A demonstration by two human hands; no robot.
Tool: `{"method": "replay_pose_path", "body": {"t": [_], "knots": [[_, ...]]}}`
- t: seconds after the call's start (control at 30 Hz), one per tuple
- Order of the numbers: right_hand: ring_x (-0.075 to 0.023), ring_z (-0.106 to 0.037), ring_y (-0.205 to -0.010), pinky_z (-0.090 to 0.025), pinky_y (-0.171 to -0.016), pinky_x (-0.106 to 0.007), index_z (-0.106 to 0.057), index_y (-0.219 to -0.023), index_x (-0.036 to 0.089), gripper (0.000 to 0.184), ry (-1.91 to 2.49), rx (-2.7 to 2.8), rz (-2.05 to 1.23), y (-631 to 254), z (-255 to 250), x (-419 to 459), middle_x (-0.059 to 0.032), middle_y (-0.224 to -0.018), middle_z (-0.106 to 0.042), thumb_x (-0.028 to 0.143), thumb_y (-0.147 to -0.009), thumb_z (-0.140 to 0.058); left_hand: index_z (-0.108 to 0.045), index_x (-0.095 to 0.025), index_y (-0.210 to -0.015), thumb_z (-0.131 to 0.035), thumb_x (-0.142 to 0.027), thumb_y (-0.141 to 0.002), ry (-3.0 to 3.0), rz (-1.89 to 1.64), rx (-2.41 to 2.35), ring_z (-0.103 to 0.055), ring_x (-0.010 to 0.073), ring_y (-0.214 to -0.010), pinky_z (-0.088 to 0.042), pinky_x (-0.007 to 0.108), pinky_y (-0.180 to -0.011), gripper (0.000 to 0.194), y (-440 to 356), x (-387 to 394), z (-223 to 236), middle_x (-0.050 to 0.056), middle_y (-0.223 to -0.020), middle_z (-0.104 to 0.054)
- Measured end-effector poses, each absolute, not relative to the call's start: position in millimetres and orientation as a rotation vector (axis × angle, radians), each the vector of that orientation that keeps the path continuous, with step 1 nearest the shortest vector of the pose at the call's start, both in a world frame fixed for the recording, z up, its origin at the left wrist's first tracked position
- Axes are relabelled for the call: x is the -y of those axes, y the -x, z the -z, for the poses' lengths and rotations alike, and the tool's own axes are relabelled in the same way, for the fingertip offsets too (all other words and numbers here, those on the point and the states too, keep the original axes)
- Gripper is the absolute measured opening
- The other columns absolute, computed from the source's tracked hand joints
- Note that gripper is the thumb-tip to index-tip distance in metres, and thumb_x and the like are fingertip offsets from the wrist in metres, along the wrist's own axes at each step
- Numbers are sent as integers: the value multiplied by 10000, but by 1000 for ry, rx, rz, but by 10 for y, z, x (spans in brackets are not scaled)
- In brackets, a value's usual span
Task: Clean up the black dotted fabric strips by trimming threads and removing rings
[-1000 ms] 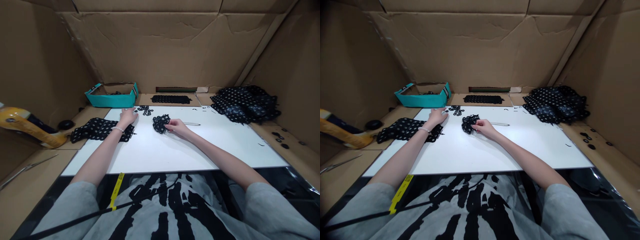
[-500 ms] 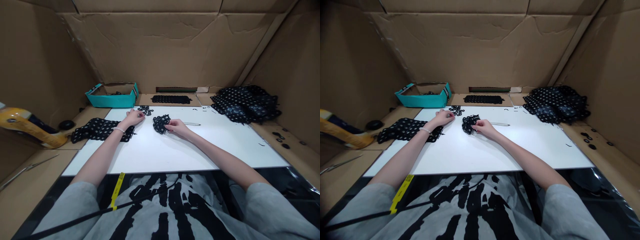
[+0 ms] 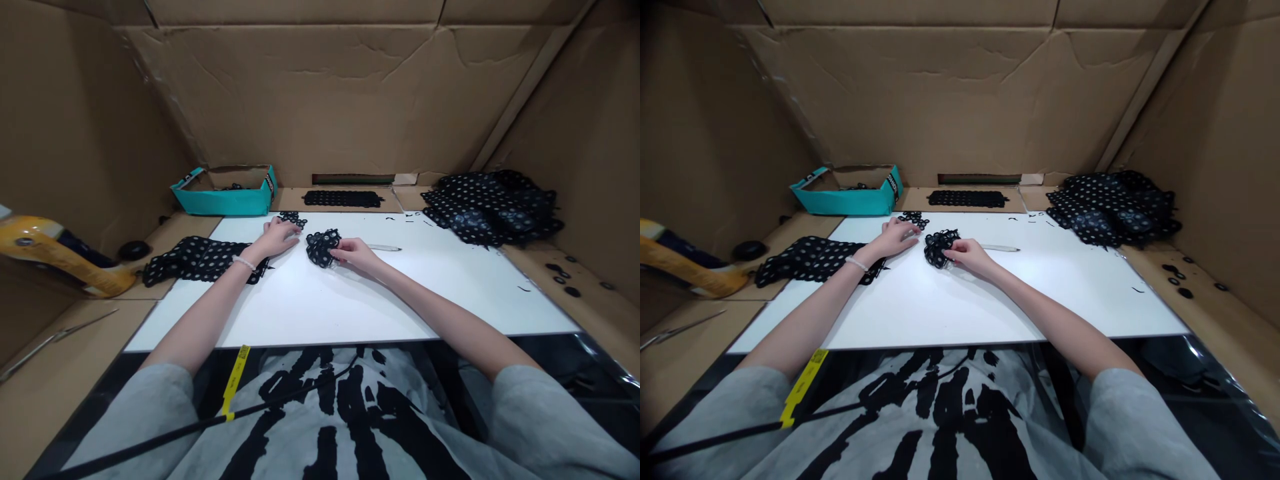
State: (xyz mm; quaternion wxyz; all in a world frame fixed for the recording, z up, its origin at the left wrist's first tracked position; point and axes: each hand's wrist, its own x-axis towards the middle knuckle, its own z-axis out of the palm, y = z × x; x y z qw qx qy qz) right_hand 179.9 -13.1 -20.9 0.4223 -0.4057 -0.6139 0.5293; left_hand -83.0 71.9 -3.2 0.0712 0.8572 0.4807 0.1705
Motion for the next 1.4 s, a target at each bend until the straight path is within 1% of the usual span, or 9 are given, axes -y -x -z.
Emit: {"method": "replay_pose_path", "body": {"t": [0.17, 0.27, 0.5, 0.73, 0.93, 1.13, 1.27, 1.33, 1.4], "knots": [[-95, -475, -516, -387, -522, -237, -521, -651, 181, 472, 999, 1449, -1318, -1788, 194, 125, 26, -550, -557, 577, -603, -774, -694, -224, -906, -604, -470, -819, -2480, -695, -1130, -532, 272, -1009, -351, 388, -952, 276, 578, -436, -198, 85, -1003, -694], [-93, -464, -502, -387, -510, -236, -506, -656, 188, 494, 998, 1397, -1332, -1792, 176, 131, 39, -538, -544, 579, -573, -796, -708, -236, -904, -676, -478, -778, -2441, -712, -989, -541, 269, -990, -390, 375, -920, 275, 390, -230, -271, 81, -977, -705], [-109, -526, -587, -438, -588, -252, -663, -723, 158, 442, 934, 1469, -1385, -1790, 136, 158, -2, -656, -626, 560, -593, -792, -746, -231, -857, -721, -421, -745, -2338, -812, -947, -588, 247, -910, -428, 360, -874, 223, 192, -60, -200, 70, -891, -721], [-120, -550, -581, -466, -582, -259, -564, -697, 180, 472, 885, 1428, -1433, -1779, 193, 138, 17, -616, -594, 589, -610, -783, -772, -185, -881, -715, -448, -740, -2066, -855, -1015, -647, 222, -813, -479, 309, -732, 304, 150, -68, -136, 87, -886, -747], [-122, -563, -557, -450, -556, -254, -497, -704, 191, 463, 811, 1417, -1456, -1748, 259, 85, 15, -605, -600, 561, -652, -772, -759, -153, -758, -751, -465, -670, -1771, -989, -1095, -636, 214, -784, -479, 294, -705, 324, 186, -232, -30, 86, -816, -741], [-127, -574, -577, -440, -568, -251, -496, -670, 181, 407, 821, 1438, -1480, -1771, 268, 89, 26, -589, -563, 480, -673, -772, -744, -134, -881, -706, -415, -677, -1341, -1274, -1581, -480, 111, -532, -330, 225, -458, 350, 592, -621, 32, 64, -781, -707], [-125, -561, -575, -460, -595, -268, -501, -660, 179, 394, 850, 1387, -1517, -1775, 269, 98, 25, -584, -558, 459, -657, -779, -762, -108, -861, -725, -326, -650, -1432, -961, -1791, -405, 110, -406, -278, 253, -408, 306, 839, -784, 70, 46, -561, -616], [-129, -566, -582, -459, -591, -268, -503, -657, 180, 392, 867, 1370, -1522, -1768, 276, 98, 24, -582, -555, 452, -643, -784, -744, -105, -1048, -709, -296, -668, -1497, -971, -1788, -431, 108, -413, -317, 253, -419, 427, 889, -831, 109, 65, -656, -672], [-131, -569, -586, -454, -584, -263, -504, -656, 180, 384, 872, 1357, -1523, -1760, 280, 99, 25, -578, -550, 446, -640, -781, -624, -123, -1294, -696, -250, -680, -1544, -1071, -1743, -501, 104, -476, -397, 249, -476, 631, 909, -866, 141, 106, -917, -729]]}}
